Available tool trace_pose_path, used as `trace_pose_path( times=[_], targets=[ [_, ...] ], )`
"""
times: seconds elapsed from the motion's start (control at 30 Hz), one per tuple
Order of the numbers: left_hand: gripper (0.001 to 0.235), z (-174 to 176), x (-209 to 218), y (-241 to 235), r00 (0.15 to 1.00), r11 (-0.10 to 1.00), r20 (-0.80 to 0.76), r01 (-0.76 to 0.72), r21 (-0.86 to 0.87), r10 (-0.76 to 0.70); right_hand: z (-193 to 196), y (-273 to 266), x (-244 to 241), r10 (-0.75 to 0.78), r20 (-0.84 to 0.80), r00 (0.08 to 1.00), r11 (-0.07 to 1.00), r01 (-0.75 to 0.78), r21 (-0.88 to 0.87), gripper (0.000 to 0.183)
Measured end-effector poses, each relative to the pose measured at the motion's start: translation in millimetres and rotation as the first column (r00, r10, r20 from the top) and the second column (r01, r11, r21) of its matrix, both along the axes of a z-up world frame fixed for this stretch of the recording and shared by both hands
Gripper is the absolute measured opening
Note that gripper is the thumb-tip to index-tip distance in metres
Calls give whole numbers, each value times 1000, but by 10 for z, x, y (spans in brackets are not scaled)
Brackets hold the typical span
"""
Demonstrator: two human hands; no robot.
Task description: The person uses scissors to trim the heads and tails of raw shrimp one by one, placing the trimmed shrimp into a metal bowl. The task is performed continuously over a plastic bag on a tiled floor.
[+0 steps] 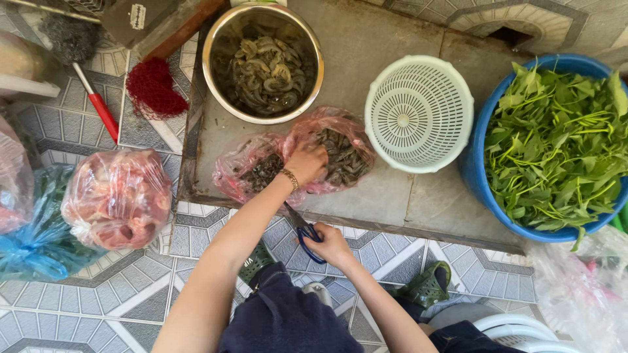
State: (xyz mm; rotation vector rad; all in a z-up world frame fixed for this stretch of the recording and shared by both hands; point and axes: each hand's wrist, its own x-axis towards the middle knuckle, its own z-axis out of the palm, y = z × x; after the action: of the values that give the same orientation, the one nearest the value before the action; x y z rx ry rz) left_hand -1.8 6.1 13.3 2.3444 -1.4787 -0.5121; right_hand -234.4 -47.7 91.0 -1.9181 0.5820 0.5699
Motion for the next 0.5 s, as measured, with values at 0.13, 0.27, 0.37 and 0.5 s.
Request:
trace_pose_path(
  times=[0.13, 0.27, 0.37, 0.5],
  targets=[
    [26, 105, -40, 350, 678, 787, -648, -587, -193, 347, -120, -151, -58, -26, 24, 999, 990, 22, 136, 37],
    [18, 207, -33, 961, 62, 511, -997, -856, -80, -51, -118, -325, -85, -188, -43, 981, 888, 188, 419, 33],
    [25, 350, -87, 1417, -160, 413, -969, -908, 69, -191, 41, -425, -86, -220, -138, 966, 806, 260, 532, 37],
    [43, 436, -114, 1704, -208, 410, -978, -891, 195, 14, 279, -457, 56, -165, -52, 985, 806, 166, 568, 42]
  ],
)
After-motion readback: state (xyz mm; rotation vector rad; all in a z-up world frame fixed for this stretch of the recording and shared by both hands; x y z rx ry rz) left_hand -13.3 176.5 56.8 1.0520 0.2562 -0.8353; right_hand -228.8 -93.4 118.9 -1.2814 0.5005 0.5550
